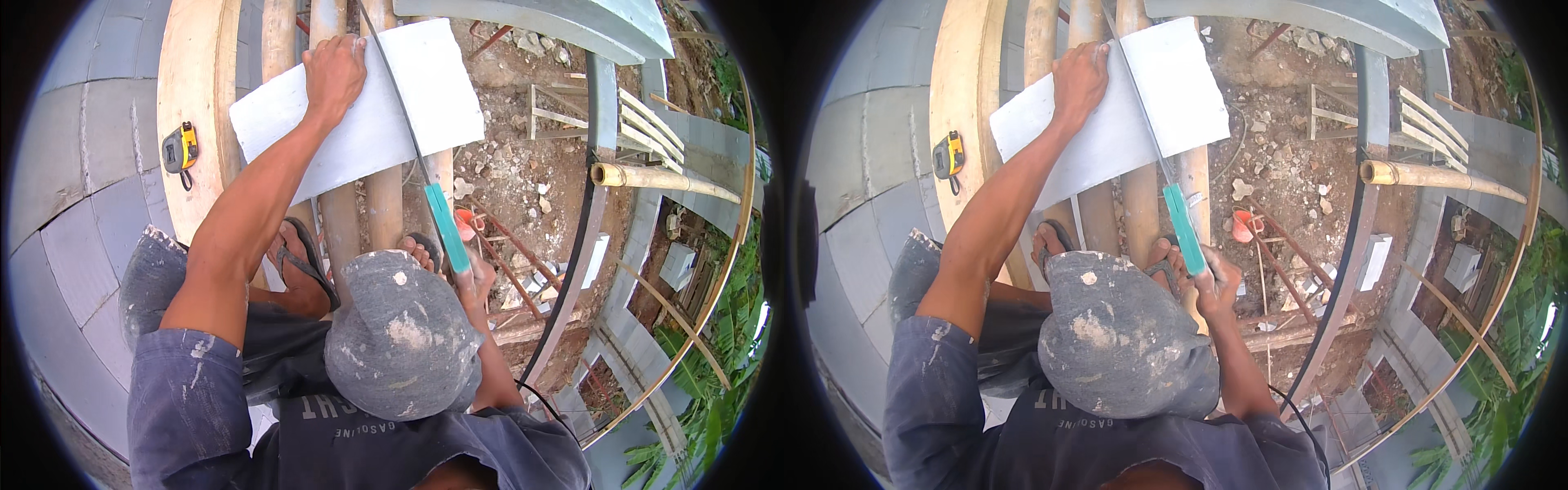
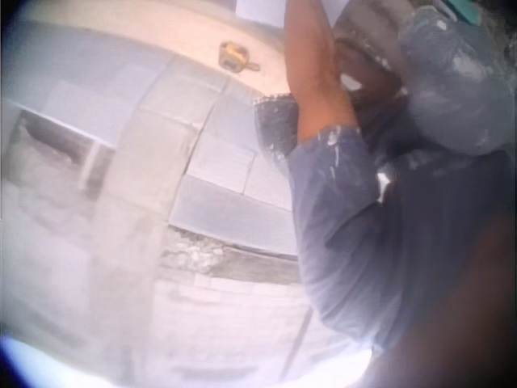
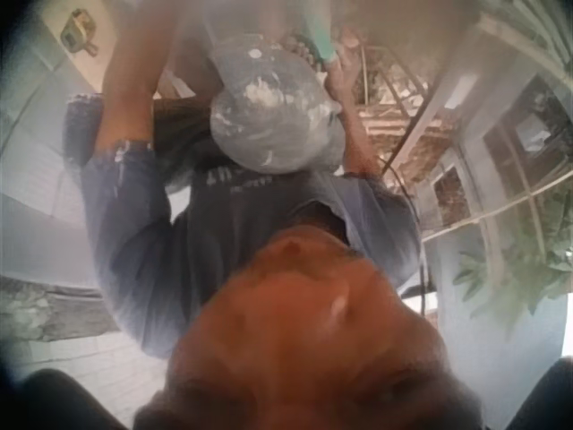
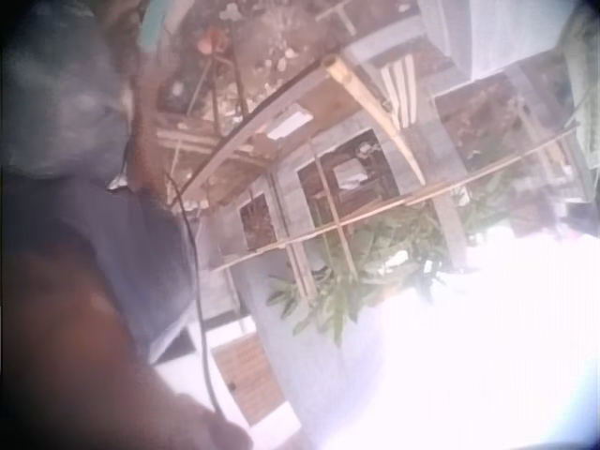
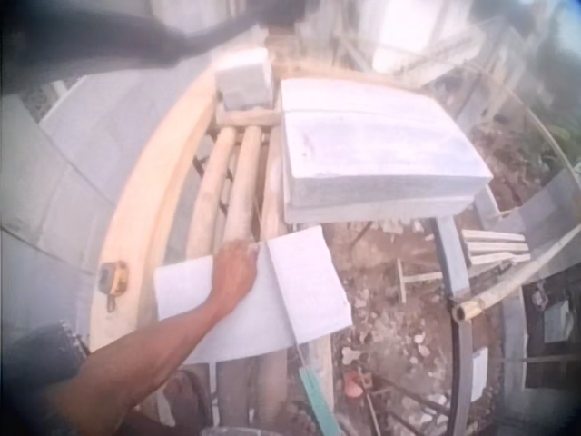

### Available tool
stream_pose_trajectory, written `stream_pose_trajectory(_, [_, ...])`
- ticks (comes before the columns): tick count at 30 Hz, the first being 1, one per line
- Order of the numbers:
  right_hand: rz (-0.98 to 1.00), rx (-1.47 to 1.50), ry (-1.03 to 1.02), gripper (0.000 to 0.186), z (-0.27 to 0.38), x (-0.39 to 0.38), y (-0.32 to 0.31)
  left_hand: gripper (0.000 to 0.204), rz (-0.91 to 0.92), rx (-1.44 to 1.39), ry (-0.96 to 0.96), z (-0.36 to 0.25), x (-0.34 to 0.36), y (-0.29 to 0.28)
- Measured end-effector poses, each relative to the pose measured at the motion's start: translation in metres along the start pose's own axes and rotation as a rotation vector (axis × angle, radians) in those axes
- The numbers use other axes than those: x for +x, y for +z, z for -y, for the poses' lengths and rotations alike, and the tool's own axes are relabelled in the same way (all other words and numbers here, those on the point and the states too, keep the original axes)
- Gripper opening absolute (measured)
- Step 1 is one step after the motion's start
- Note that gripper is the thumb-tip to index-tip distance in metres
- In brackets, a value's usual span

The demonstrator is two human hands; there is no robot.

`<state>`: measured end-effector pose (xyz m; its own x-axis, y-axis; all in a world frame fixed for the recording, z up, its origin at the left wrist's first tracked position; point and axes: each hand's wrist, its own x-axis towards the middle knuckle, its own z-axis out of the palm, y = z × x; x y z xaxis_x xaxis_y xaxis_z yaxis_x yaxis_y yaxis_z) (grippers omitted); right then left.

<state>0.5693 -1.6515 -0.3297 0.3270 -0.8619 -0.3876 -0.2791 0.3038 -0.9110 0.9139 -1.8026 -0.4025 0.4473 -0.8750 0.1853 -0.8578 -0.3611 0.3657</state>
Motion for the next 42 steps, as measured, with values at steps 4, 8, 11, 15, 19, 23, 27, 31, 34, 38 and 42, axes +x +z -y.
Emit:
stream_pose_trajectory(4, [-0.009,0.012,-0.045,0.054,-0.02,0.001,0.002,0.032,-0.018,0.008,-0.012,0.006,0.005,-0.004])
stream_pose_trajectory(8, [-0.055,-0.039,-0.088,0.051,-0.046,-0.089,-0.051,0.033,-0.067,0.019,0.002,0.012,0.004,0.001])
stream_pose_trajectory(11, [-0.013,0.037,-0.088,0.05,-0.035,-0.05,-0.032,0.032,-0.013,-0.04,0.005,0.007,0.009,0.003])
stream_pose_trajectory(15, [0.029,0.18,-0.086,0.052,-0.027,0.028,-0.004,0.033,-0.005,-0.017,-0.025,-0.001,0.009,0.002])
stream_pose_trajectory(19, [0.05,-0.012,0.051,0.058,0.039,-0.031,-0.024,0.032,-0.037,0.001,-0.037,0.019,0.008,-0.005])
stream_pose_trajectory(23, [-0.02,-0.003,0.02,0.054,0.08,-0.043,-0.029,0.03,-0.011,-0.006,-0.019,-0.005,0.006,-0.003])
stream_pose_trajectory(27, [0.037,0.016,0.123,0.043,0.084,0.057,0.012,0.029,-0.092,0.017,-0.016,0.009,0.003,0.005])
stream_pose_trajectory(31, [0.004,-0.054,0.069,0.058,0.077,-0.052,-0.031,0.028,-0.017,0.022,-0.06,0.003,0.005,-0.008])
stream_pose_trajectory(34, [-0.011,-0.023,0.059,0.061,0.067,-0.087,-0.04,0.03,0.012,-0.029,-0.057,-0.001,0.001,-0.014])
stream_pose_trajectory(38, [0.0,0.077,0.073,0.052,0.04,0.039,0.014,0.031,-0.049,-0.024,-0.02,-0.001,0.007,0.002])
stream_pose_trajectory(42, [-0.024,0.035,0.073,0.051,0.068,0.01,0.006,0.031,0.017,0.007,-0.055,0.007,0.022,-0.013])
